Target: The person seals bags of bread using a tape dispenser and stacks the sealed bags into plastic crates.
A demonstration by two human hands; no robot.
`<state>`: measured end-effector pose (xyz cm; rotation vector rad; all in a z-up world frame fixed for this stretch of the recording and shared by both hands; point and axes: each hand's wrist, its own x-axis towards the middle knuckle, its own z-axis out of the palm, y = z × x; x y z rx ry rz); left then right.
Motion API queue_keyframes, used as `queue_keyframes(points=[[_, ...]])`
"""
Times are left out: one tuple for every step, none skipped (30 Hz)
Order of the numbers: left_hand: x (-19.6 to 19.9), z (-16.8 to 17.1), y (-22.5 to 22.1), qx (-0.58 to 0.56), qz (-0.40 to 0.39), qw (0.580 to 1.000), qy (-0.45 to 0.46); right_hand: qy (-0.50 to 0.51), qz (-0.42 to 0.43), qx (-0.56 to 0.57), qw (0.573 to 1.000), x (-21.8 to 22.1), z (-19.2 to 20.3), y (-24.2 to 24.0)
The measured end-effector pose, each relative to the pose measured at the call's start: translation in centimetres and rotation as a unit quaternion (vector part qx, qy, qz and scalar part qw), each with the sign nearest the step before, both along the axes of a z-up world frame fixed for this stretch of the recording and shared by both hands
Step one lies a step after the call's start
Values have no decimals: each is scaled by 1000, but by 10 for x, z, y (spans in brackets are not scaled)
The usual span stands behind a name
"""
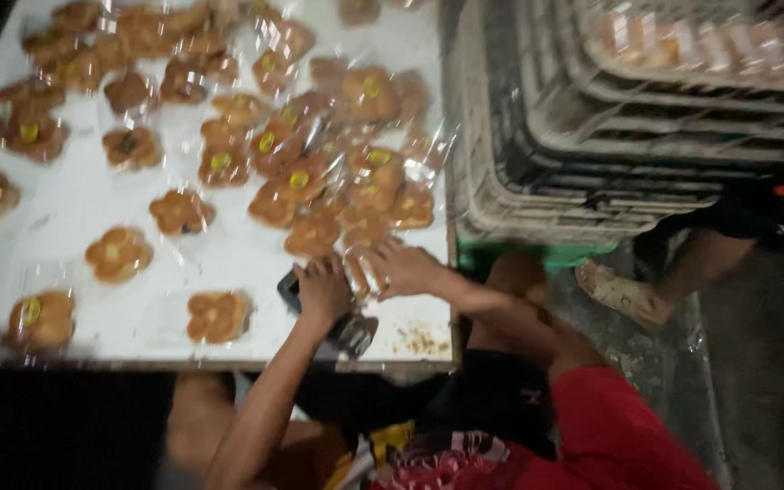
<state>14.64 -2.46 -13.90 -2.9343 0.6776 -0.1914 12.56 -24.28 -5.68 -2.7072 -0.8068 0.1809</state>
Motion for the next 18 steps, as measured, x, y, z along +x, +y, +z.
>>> queue_keyframes(points=[[5,8,-4,-2,-6,1000,-11,26,-3,5,1000,1,-2,2],[7,21,-5,-6,13,994,107,52,-7,11,999,3,-4,2],[5,34,-4,-6,35,973,227,45,-15,13,999,4,-8,3],[8,46,-7,-3,27,975,220,26,-5,15,1000,7,-13,3],[10,56,-8,4,15,975,223,8,8,17,1000,10,-19,3],[13,63,-9,11,4,974,226,1,3,20,1000,11,-23,2],[16,65,-9,12,2,975,221,21,5,27,999,13,-27,0],[19,65,-7,-36,-9,972,232,41,8,33,999,16,-28,-2],[19,63,-5,-85,-19,965,246,39,9,34,999,16,-29,-4],[17,62,-3,-84,-18,966,244,27,14,61,998,17,-26,-6],[15,65,-1,-129,-51,962,235,14,19,89,996,17,-20,-7],[14,76,-1,-173,-83,956,224,12,20,91,996,14,-10,-8],[9,94,-4,-170,-82,957,220,29,-9,127,991,9,3,-10],[-2,120,-7,-211,-76,955,193,47,-37,164,985,2,20,-13],[-14,154,-11,-253,-70,951,163,-9,-42,157,987,-5,42,-22],[-23,196,-13,-273,-86,946,149,-65,-46,150,985,-14,66,-34],[-31,239,-18,-297,-102,939,138,-109,-54,145,982,-27,92,-51],[-33,285,-21,-323,-163,929,75,-147,-75,162,973,-35,121,-75]])
